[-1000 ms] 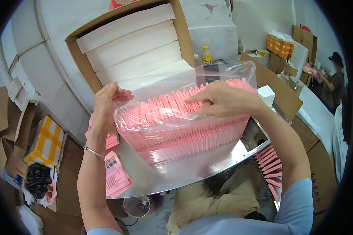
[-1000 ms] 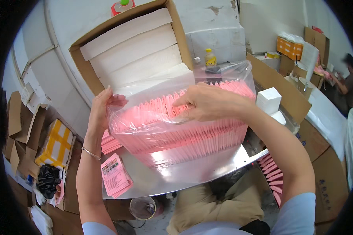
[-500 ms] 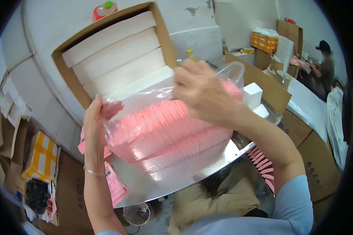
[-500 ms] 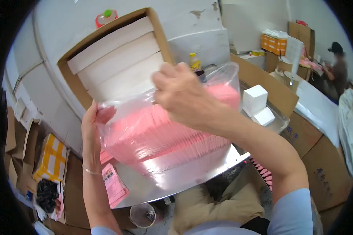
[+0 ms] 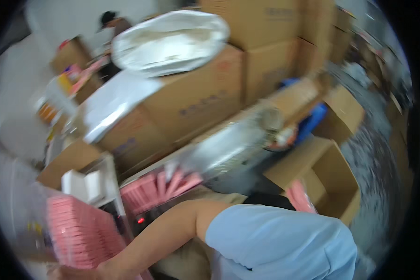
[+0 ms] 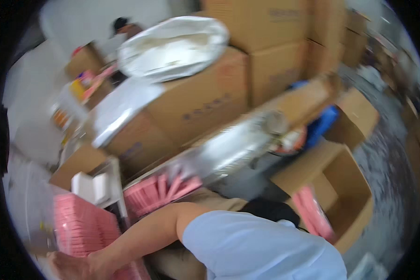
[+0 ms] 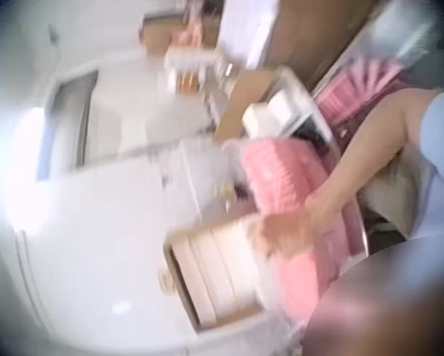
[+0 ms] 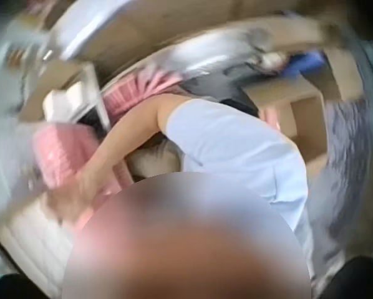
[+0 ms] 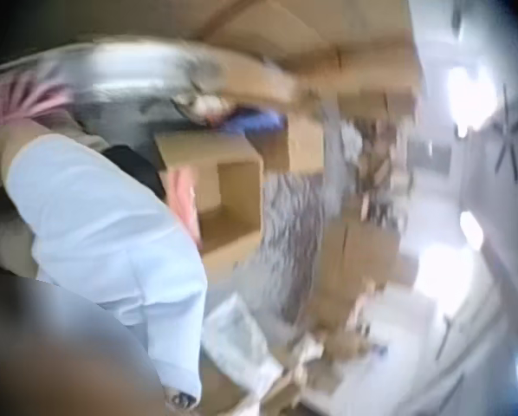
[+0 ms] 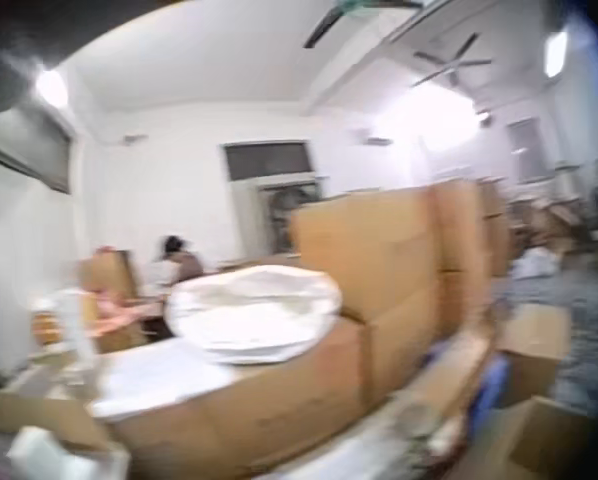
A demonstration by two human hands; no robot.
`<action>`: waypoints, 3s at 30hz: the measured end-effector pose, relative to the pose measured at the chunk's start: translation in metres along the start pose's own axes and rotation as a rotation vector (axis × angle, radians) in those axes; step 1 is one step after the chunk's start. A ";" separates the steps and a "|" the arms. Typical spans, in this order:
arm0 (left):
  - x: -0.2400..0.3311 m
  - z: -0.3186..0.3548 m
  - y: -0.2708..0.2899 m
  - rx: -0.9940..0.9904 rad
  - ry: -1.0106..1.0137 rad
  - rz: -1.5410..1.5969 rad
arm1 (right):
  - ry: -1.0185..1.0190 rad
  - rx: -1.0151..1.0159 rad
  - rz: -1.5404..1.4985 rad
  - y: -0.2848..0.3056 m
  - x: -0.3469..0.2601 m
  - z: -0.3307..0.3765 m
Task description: Organizing, counting, and packaging pink wallet-style tissue packs into large plastic bags and cardboard boxes.
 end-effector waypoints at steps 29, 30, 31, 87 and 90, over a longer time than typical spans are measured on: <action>-0.130 0.156 -0.383 -1.239 0.408 -0.333 | -1.132 1.199 2.174 0.442 -0.755 0.412; -0.141 0.147 -0.373 -1.201 0.425 -0.343 | -1.224 1.288 2.193 0.435 -0.748 0.421; -0.153 0.138 -0.362 -1.149 0.449 -0.292 | -1.317 1.365 2.210 0.431 -0.742 0.427; -0.095 0.396 0.141 1.180 1.032 -1.180 | -0.265 -0.786 0.292 0.101 0.095 0.160; -0.073 0.387 0.134 1.164 0.777 -1.140 | -0.117 -0.803 0.534 0.123 0.155 0.141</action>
Point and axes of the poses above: each hand's wrist, its own z-axis away from the middle knuckle, its own y-axis out of the back of the hand, x = y × z, the point moved 5 cm from there along -z, towards the middle knuckle, and after that the axes turned 12 degrees about y, right-handed, at the moved point
